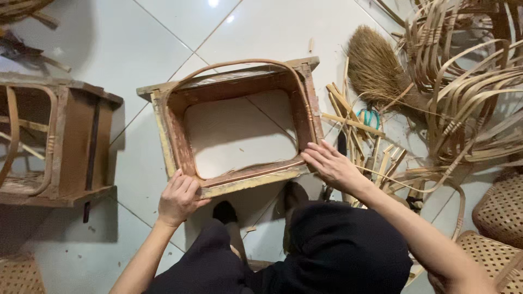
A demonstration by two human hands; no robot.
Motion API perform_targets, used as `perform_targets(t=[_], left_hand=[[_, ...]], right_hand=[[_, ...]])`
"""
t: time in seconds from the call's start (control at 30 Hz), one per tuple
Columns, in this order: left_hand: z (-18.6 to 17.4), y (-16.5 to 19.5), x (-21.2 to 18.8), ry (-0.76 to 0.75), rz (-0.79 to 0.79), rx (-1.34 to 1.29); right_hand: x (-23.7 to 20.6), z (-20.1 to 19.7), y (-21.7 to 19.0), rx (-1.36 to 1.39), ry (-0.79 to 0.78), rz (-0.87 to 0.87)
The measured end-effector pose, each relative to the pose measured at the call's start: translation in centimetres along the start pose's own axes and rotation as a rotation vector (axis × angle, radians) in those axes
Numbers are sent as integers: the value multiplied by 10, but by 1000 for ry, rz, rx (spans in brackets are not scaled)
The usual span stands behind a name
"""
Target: The person sits on the floor fitting a woven bamboo panel into a wooden basket frame, pressing and tucking its edges along the rim. They then bend thin bamboo strips across the basket opening and use a small knife to trim and secure the strips in place.
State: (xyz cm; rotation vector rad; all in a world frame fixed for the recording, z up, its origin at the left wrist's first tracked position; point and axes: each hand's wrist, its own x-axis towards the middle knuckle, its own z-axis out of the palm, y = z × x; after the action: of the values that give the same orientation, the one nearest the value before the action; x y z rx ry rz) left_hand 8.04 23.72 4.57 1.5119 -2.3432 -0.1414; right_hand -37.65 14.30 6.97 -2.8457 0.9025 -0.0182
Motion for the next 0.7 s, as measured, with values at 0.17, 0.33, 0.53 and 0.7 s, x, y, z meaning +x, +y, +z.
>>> perform_targets(t=[0.17, 0.33, 0.53, 0.7], left_hand=[[6, -1, -2, -29, -23, 27], [-4, 1, 10, 55, 84, 78], [-31, 8, 12, -75, 55, 32], [-4, 1, -1, 3, 34, -34]], right_hand=[[4, 8, 6, -40, -75, -18], [4, 12, 6, -2, -141, 51], [2, 13, 4, -51, -58, 49], [7, 15, -12, -316, 46, 22]])
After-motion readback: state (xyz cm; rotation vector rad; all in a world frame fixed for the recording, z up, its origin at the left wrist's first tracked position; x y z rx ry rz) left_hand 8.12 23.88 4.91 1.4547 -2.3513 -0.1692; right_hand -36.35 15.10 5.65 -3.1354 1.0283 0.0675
